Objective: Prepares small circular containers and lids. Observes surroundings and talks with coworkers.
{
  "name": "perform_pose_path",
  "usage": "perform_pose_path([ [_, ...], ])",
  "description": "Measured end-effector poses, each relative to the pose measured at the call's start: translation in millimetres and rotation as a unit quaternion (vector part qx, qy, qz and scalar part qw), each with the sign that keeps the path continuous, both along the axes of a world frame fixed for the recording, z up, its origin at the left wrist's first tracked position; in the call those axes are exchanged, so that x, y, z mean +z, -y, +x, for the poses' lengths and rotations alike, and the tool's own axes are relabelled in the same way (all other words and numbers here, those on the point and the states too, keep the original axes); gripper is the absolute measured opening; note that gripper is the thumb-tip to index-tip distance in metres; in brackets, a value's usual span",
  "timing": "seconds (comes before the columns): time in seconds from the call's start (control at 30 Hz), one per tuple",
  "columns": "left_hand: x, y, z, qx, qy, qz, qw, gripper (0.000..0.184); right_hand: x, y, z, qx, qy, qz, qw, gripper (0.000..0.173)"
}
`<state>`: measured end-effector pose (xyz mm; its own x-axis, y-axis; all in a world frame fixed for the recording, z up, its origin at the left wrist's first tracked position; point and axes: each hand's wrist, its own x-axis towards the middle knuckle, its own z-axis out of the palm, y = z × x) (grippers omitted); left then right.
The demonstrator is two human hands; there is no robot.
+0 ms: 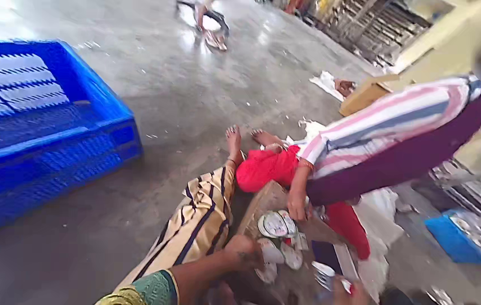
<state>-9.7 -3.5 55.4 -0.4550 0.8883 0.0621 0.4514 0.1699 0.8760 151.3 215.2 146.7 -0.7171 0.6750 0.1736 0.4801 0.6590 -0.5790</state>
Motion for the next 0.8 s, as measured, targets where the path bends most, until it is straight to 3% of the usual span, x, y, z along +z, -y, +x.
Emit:
perform_pose_path([
  [0.13, 3, -2, -4, -0.009, 0.029, 0.014, 0.999, 0.028, 10, 50, 4, 0.014, 0.013, -0.030, 0.999, 0.026],
  [0.3, 10, -1, -17, -0.035, 0.068, -0.031, 0.997, 0.033, 12, 70, -2, 0.027, 0.011, -0.074, 0.997, 0.025],
  [0.4, 11, -1, -16, -0.032, 0.079, -0.033, 0.996, 0.027, 7, 76, -9, 0.050, 0.036, -0.053, 0.997, 0.027],
  [0.67, 7, -2, -15, 0.009, 0.096, 0.021, 0.995, 0.032, -13, 100, -35, 0.078, 0.145, 0.027, 0.986, 0.027],
  [0.8, 5, 0, -15, -0.003, 0.081, 0.026, 0.996, 0.045, -22, 120, -49, 0.054, 0.249, 0.045, 0.966, 0.031],
])
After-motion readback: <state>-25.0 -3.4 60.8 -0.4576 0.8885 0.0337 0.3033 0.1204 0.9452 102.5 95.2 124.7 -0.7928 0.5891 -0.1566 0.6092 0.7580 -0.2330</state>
